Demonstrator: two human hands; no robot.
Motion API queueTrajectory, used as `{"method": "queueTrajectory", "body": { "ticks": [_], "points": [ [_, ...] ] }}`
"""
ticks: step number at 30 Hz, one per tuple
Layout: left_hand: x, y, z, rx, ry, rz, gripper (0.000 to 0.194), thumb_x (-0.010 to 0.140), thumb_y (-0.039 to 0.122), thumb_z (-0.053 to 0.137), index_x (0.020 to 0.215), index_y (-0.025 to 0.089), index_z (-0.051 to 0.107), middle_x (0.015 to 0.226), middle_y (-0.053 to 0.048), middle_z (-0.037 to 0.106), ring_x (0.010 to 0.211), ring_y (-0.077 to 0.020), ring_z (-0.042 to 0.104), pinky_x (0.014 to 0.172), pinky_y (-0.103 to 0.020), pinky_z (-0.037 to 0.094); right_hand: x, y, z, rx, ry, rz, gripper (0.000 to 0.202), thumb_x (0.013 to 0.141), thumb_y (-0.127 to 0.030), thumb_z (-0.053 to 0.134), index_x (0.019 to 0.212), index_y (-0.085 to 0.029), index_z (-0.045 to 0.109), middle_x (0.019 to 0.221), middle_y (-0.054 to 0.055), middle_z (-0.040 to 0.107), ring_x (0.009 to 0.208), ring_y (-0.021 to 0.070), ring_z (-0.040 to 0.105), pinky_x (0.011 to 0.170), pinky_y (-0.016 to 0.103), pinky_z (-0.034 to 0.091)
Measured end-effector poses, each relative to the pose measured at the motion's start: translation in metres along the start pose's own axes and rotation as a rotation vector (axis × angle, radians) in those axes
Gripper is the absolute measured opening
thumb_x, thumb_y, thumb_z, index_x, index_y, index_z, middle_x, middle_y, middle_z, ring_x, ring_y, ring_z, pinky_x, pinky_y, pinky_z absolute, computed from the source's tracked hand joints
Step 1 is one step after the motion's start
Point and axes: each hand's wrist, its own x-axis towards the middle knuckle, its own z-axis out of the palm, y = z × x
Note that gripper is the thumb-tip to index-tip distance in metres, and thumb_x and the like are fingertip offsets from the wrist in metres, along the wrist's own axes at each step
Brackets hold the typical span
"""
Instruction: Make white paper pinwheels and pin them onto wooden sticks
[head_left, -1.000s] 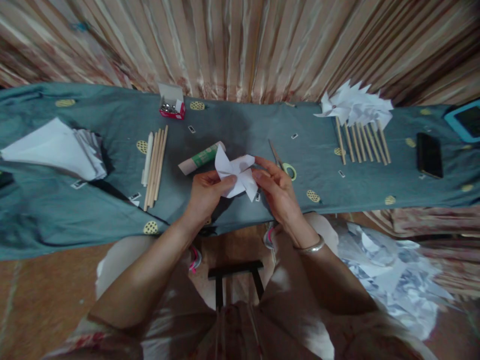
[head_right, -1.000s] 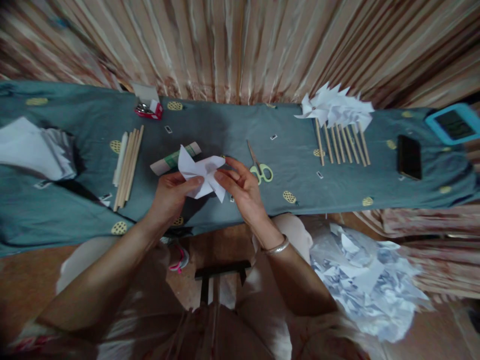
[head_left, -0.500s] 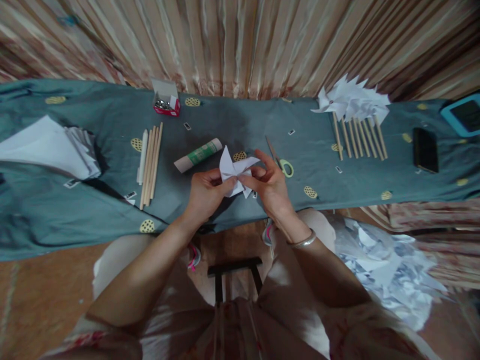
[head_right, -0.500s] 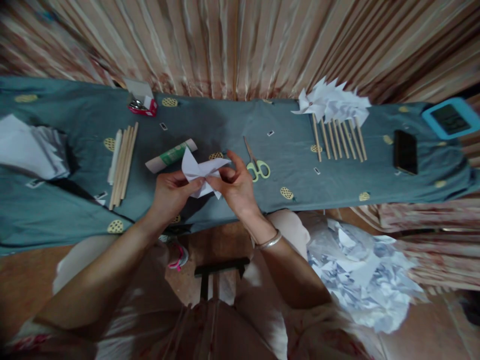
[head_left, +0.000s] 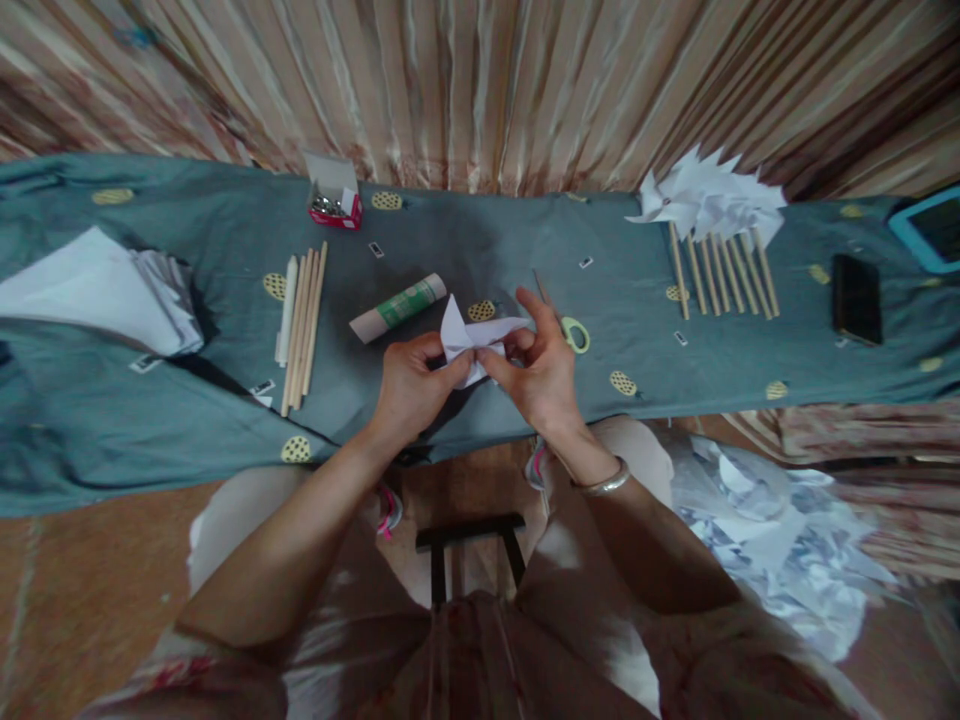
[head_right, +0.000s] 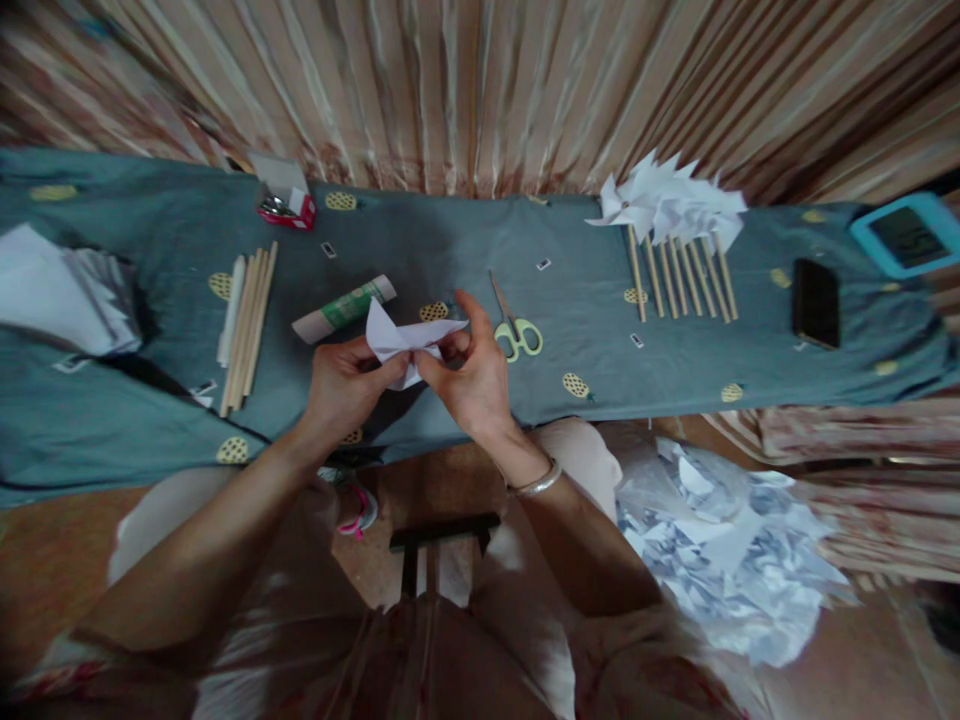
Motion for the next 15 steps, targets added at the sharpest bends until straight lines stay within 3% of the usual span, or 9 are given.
{"method": "queueTrajectory", "body": {
  "ticks": [7, 15],
  "points": [
    [0.0011, -0.0047, 0.0022, -0.07, 0.016, -0.038, 0.021, 0.073, 0.034, 0.072, 0.08, 0.016, 0.079, 0.074, -0.002, 0.076, 0.069, -0.0182, 0.067, 0.061, -0.025, 0.05, 0.0021, -0.0008, 0.0043, 0.092, -0.013, 0.07, 0.082, 0.07, -0.04, 0.08, 0.141, -0.025, 0.041, 0.072, -0.005, 0.066, 0.067, 0.018, 0.065, 0.065, 0.034, 0.054],
    [0.0033, -0.0037, 0.0013, -0.15, -0.002, -0.074, 0.025, 0.069, 0.034, 0.075, 0.086, 0.016, 0.079, 0.079, -0.002, 0.077, 0.073, -0.0189, 0.069, 0.066, -0.027, 0.055, 0.002, -0.0086, 0.0023, 0.19, -0.024, 0.128, 0.08, 0.065, -0.034, 0.081, 0.136, -0.024, 0.045, 0.061, -0.011, 0.06, 0.057, 0.0123, 0.059, 0.058, 0.027, 0.05]
  ]
}}
